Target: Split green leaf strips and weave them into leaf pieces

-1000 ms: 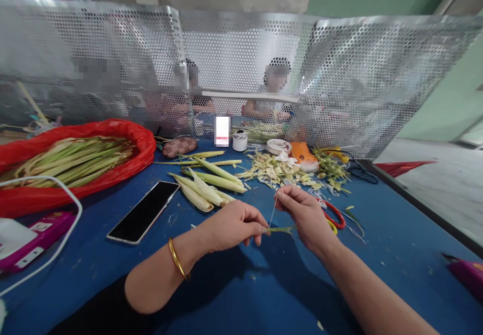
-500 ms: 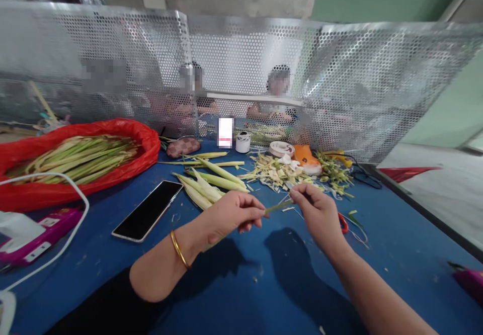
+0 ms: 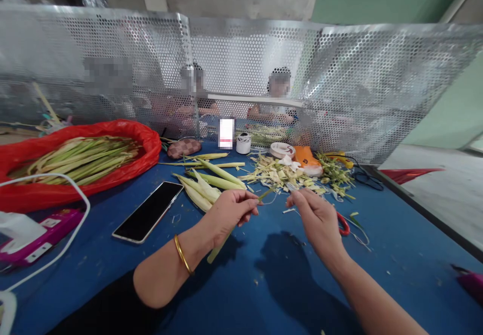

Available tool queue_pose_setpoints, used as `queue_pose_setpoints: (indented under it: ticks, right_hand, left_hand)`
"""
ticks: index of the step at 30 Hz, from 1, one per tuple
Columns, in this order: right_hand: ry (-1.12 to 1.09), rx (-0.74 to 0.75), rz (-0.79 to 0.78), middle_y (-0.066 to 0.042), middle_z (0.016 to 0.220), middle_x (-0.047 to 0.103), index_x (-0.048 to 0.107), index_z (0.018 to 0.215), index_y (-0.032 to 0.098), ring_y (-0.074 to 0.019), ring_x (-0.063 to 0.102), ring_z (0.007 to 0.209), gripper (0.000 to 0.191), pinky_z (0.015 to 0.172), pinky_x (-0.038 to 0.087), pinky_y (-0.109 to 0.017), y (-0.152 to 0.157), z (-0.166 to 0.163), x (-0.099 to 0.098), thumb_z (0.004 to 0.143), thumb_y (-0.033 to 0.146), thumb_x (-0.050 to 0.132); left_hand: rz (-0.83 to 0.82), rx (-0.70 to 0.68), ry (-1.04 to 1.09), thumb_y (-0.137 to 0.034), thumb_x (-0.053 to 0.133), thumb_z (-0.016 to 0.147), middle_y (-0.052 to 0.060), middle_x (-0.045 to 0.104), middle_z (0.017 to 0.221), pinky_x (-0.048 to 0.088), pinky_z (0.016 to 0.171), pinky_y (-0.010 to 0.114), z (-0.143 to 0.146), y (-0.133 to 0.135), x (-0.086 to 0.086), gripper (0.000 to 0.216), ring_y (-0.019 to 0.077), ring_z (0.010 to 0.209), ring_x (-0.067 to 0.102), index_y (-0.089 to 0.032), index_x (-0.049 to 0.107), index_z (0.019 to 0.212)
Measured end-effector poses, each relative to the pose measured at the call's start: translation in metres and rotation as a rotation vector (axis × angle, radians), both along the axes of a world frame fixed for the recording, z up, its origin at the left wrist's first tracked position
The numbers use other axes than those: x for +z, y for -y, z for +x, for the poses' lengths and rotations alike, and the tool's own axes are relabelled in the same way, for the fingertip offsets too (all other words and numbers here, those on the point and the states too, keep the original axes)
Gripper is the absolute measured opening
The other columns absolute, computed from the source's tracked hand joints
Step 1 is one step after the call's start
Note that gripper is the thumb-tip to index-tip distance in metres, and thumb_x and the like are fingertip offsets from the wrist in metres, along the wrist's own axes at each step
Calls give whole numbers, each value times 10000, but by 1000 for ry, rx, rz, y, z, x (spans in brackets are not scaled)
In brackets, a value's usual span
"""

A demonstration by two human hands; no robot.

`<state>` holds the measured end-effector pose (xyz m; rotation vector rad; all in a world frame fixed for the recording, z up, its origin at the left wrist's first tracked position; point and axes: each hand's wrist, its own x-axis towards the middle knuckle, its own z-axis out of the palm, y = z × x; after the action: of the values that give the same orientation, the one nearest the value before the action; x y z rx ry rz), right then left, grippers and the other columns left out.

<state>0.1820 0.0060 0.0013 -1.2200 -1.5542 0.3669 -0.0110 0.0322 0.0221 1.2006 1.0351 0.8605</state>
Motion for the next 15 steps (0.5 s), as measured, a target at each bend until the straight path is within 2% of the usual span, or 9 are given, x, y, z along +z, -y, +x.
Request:
queue_pose_setpoints:
  ticks: [2, 5, 7, 9, 11, 13, 15]
  right_hand:
    - [-92, 31, -155, -33, 765, 645, 653, 717, 196, -209, 568, 778, 238, 715, 392, -315, -4, -4, -2, 840, 390, 589]
    - [-307, 230, -356, -29, 791, 677, 687, 767, 195, -215, 583, 818, 228, 760, 409, -318, -2, -14, -1, 791, 416, 637]
    - [-438, 321, -428, -21, 785, 683, 694, 769, 196, -205, 590, 817, 194, 791, 415, -317, 2, -21, 0, 762, 388, 662]
    - [-520, 345, -453, -23, 800, 690, 703, 789, 195, -207, 597, 838, 141, 826, 415, -324, 4, -24, 0, 722, 315, 670]
    - [-566, 280, -429, -26, 792, 693, 704, 794, 194, -214, 603, 836, 143, 828, 419, -332, 3, -23, -2, 668, 236, 648]
    - [-601, 119, -358, -16, 725, 679, 693, 772, 199, -207, 600, 773, 154, 790, 425, -332, 1, -18, -4, 639, 201, 616]
    - [-621, -44, -293, -4, 647, 647, 686, 754, 204, -195, 580, 696, 116, 754, 423, -330, -2, -13, -5, 681, 249, 608]
  left_hand:
    - [15, -11, -8, -280, 639, 747, -32, 585, 602, 279, 396, 169, 2, 2, -2, 157, 48, 441, 412, -136, 606, 799]
    - [32, -35, -45, -286, 631, 758, -33, 591, 608, 286, 406, 166, 5, 6, -7, 152, 46, 447, 418, -141, 610, 799]
    - [44, -57, -56, -284, 622, 766, -33, 592, 615, 292, 414, 165, 7, 8, -9, 146, 46, 454, 422, -142, 616, 801]
    - [54, -62, -58, -281, 616, 771, -32, 596, 625, 296, 418, 166, 8, 9, -10, 142, 47, 460, 428, -144, 622, 809]
    - [58, -34, -54, -283, 617, 772, -33, 599, 627, 296, 420, 168, 9, 9, -9, 141, 49, 462, 432, -148, 623, 813]
    - [53, 9, -43, -285, 628, 766, -35, 598, 620, 291, 418, 167, 8, 8, -8, 140, 47, 456, 424, -150, 618, 803]
    - [43, 37, -23, -287, 641, 759, -39, 591, 611, 282, 414, 165, 8, 8, -7, 144, 43, 450, 412, -149, 613, 791]
